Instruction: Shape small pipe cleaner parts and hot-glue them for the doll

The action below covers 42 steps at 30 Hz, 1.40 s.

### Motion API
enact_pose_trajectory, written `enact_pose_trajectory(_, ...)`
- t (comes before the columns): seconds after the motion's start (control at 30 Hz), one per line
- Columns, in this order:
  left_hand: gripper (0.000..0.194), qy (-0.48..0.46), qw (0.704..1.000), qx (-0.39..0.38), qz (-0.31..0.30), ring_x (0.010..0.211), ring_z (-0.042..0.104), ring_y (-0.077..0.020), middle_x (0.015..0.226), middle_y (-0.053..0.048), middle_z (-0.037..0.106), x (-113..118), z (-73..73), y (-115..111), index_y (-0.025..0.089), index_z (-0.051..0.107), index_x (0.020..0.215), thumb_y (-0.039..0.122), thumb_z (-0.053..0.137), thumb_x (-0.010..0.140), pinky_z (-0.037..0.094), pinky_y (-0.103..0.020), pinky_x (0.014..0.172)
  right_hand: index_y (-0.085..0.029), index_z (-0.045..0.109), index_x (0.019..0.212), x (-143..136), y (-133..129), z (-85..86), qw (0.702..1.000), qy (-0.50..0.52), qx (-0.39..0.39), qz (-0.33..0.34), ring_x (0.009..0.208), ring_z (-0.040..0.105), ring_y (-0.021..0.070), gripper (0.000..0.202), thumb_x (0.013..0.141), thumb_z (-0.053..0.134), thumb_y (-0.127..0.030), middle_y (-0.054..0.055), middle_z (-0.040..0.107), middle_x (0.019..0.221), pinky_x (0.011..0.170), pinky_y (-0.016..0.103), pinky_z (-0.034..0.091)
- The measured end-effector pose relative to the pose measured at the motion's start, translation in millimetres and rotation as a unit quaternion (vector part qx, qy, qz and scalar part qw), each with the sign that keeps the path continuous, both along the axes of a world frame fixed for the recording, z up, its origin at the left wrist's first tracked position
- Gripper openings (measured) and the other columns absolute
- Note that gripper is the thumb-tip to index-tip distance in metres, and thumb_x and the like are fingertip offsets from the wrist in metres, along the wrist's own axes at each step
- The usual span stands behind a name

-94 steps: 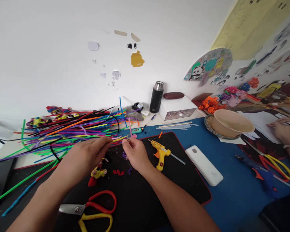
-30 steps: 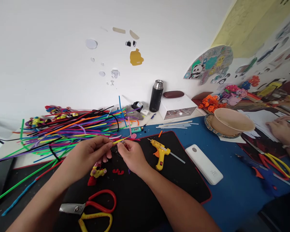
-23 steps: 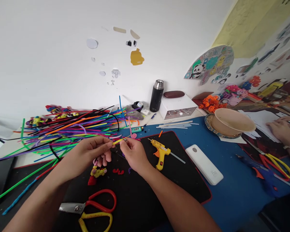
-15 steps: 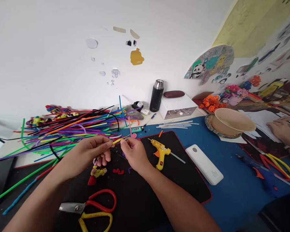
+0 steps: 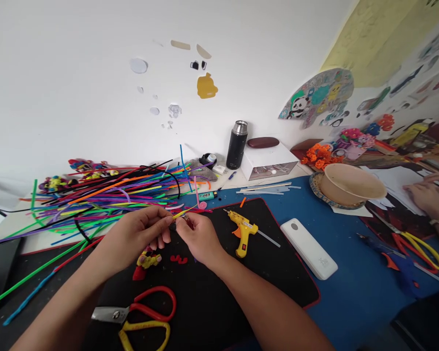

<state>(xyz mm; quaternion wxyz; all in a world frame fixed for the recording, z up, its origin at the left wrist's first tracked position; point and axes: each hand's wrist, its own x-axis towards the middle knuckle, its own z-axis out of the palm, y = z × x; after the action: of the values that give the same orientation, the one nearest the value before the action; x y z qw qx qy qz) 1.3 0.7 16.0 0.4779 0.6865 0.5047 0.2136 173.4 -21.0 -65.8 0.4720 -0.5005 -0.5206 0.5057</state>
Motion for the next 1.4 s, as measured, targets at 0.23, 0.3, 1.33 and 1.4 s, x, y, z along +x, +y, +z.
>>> enact_pose_trajectory(0.23,0.063,0.009,1.0,0.014,-0.001,0.054,0.066,-0.0172,0.068,-0.004,0.073,-1,0.9,-1,0.021,0.07,0.081,0.083,0.065,0.089,0.055,-0.027,0.052,-0.025,0.045,0.068,-1,-1,-0.2,1.0,-0.005,0.003,-0.004,0.063,0.036,0.0138,0.039,0.092,0.058,-0.052,-0.006,0.039,0.062,0.059,0.03,0.027)
enact_pose_trajectory(0.3,0.062,0.015,1.0,0.015,-0.004,0.055,0.066,-0.0173,0.068,-0.004,0.073,-3,-0.3,-1,0.021,0.07,0.082,0.082,0.064,0.09,0.055,-0.027,0.052,-0.024,0.045,0.068,-1,-1,-2.3,1.0,-0.005,0.001,0.003,0.063,0.036,0.0137,0.037,0.092,0.059,-0.05,-0.006,0.039,0.063,0.059,0.03,0.027)
enact_pose_trajectory(1.33,0.041,0.261,0.812,0.5,-0.151,0.092,0.076,-0.0322,0.105,-0.013,0.081,-26,-21.2,-4,0.022,0.071,0.129,0.014,0.042,0.102,0.058,-0.039,0.076,-0.026,0.041,0.071,-2,4,-13.7,0.994,0.088,-0.048,0.037,0.051,0.031,0.0103,0.045,0.095,0.063,-0.058,-0.01,0.034,0.056,0.053,0.028,0.02)
enact_pose_trajectory(1.4,0.04,0.245,0.821,0.495,-0.146,0.091,0.076,-0.0317,0.103,-0.012,0.08,-25,-20.3,-4,0.022,0.072,0.127,0.014,0.042,0.103,0.058,-0.039,0.076,-0.026,0.041,0.071,-3,4,-14.0,0.994,0.088,-0.048,0.042,0.051,0.031,0.0104,0.046,0.095,0.063,-0.058,-0.009,0.034,0.056,0.053,0.028,0.02)
